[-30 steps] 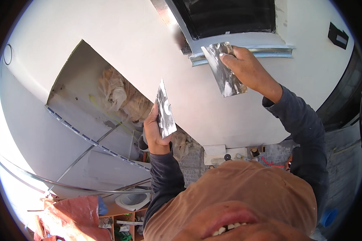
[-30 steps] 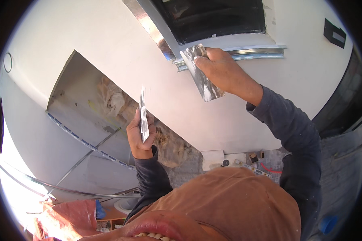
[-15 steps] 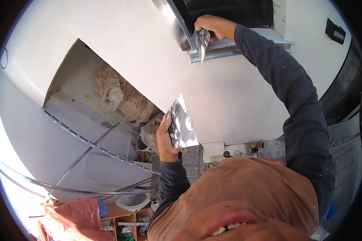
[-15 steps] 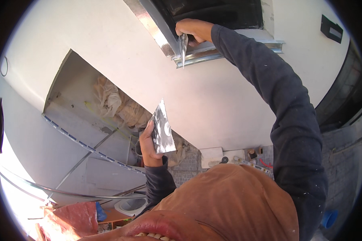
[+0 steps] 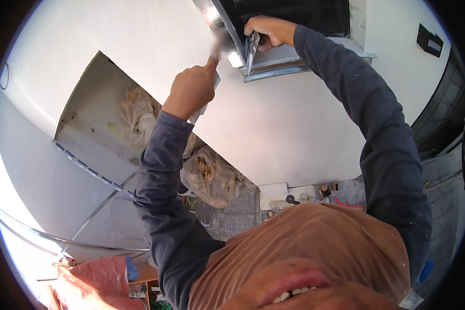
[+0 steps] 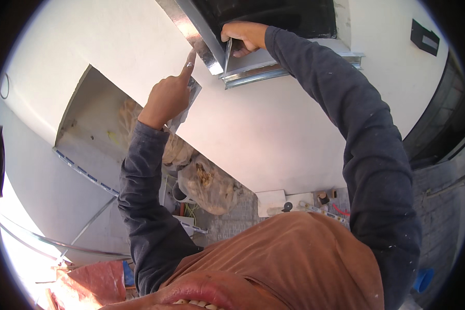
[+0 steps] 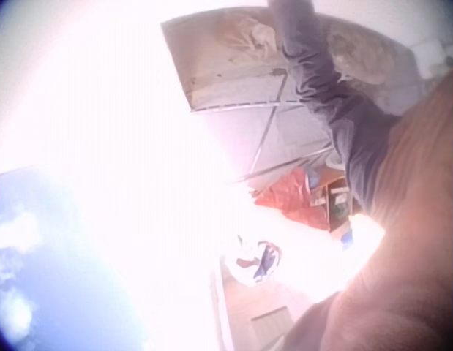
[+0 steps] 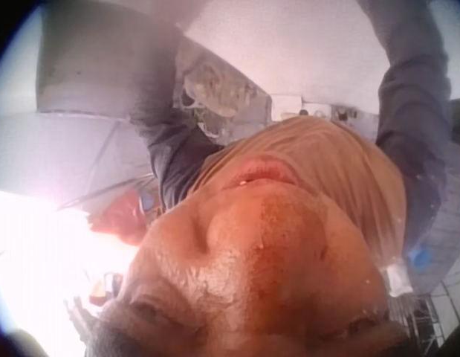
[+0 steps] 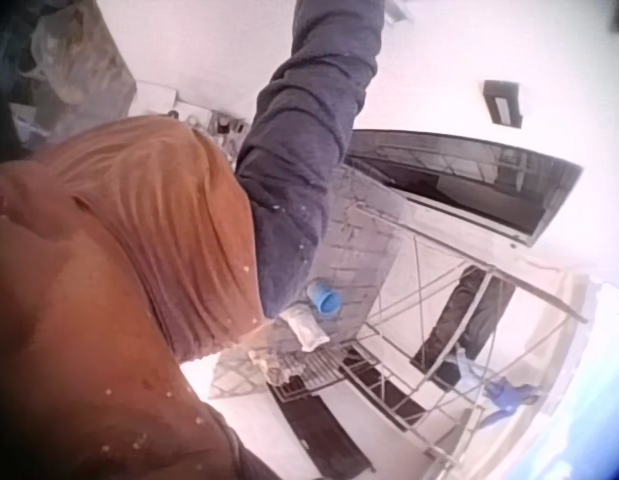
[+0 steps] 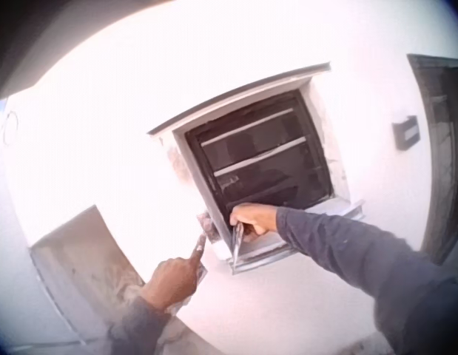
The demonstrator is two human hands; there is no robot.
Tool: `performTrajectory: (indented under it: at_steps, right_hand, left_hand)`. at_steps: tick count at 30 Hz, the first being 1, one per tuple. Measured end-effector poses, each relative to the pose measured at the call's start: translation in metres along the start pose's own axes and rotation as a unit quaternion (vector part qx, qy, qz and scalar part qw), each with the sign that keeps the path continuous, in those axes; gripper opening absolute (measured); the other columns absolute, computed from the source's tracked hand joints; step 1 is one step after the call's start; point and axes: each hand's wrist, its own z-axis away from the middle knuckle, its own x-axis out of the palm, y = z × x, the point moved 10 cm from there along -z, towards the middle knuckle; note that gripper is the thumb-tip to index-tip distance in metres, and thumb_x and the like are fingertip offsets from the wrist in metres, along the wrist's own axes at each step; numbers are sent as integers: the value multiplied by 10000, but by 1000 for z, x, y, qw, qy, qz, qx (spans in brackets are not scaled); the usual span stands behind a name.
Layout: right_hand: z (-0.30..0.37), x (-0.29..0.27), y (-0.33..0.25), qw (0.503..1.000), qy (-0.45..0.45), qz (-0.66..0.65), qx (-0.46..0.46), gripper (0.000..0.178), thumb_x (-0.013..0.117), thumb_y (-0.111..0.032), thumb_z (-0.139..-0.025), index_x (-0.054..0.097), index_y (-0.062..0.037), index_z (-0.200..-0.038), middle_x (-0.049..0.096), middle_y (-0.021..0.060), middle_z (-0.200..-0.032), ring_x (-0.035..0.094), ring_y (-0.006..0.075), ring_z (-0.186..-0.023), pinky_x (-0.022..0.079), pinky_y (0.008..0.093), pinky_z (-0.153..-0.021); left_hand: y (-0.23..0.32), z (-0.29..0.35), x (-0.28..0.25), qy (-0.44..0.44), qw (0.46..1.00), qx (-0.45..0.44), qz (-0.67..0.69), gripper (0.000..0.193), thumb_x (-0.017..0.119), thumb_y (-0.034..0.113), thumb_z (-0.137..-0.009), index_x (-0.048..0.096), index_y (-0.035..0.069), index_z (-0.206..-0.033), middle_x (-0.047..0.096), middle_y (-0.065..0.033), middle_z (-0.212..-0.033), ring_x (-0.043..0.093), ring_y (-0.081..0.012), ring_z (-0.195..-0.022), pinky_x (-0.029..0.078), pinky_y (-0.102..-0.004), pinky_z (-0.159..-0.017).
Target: The person applies white wall compound to the window frame and surrounding wall using a putty knife and a larger trowel. They repeatedly scoop compound from a board on the floor and smooth it along the frame edges, occasionally using a spirit level to check alignment.
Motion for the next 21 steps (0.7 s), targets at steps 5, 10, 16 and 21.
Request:
performTrajectory:
  at_steps: [5,10,16,21]
  right_hand:
    - [-4,10,-3,998,-55,-33,-15,249,616,-185,-893,625,-11,-1070,666,120,-864,693,215,-690,628,341,-617]
    - [-2,12,-19,998,-36,-24,-41,235,599,-244,-924,655,-29,-1002,679,95,-812,665,180,-641,594,319,-591]
    - [-7,7,-61,993,-28,11,-112,288,595,-281,-925,651,-17,-1027,681,113,-841,687,186,-660,617,324,-625]
    - [-39,-6,-114,988,-64,-52,-133,219,588,-220,-904,665,-15,-913,698,143,-762,694,263,-614,591,382,-546]
  left_hand:
    - [1,-21,-3,-11,998,-2,-63,981,631,16,-769,176,73,-1636,691,-197,-734,702,-365,-654,577,-476,-604]
    - [-3,-24,-1,-43,998,-7,-39,913,564,24,-807,179,89,-1632,690,-231,-762,692,-407,-682,565,-514,-663]
    - [-5,-28,0,-77,996,-3,-36,892,577,34,-822,196,67,-1629,699,-211,-781,706,-376,-707,577,-484,-662]
    - [-3,-29,-3,-66,997,14,-35,897,570,22,-818,194,82,-1631,697,-214,-778,702,-384,-698,574,-490,-651]
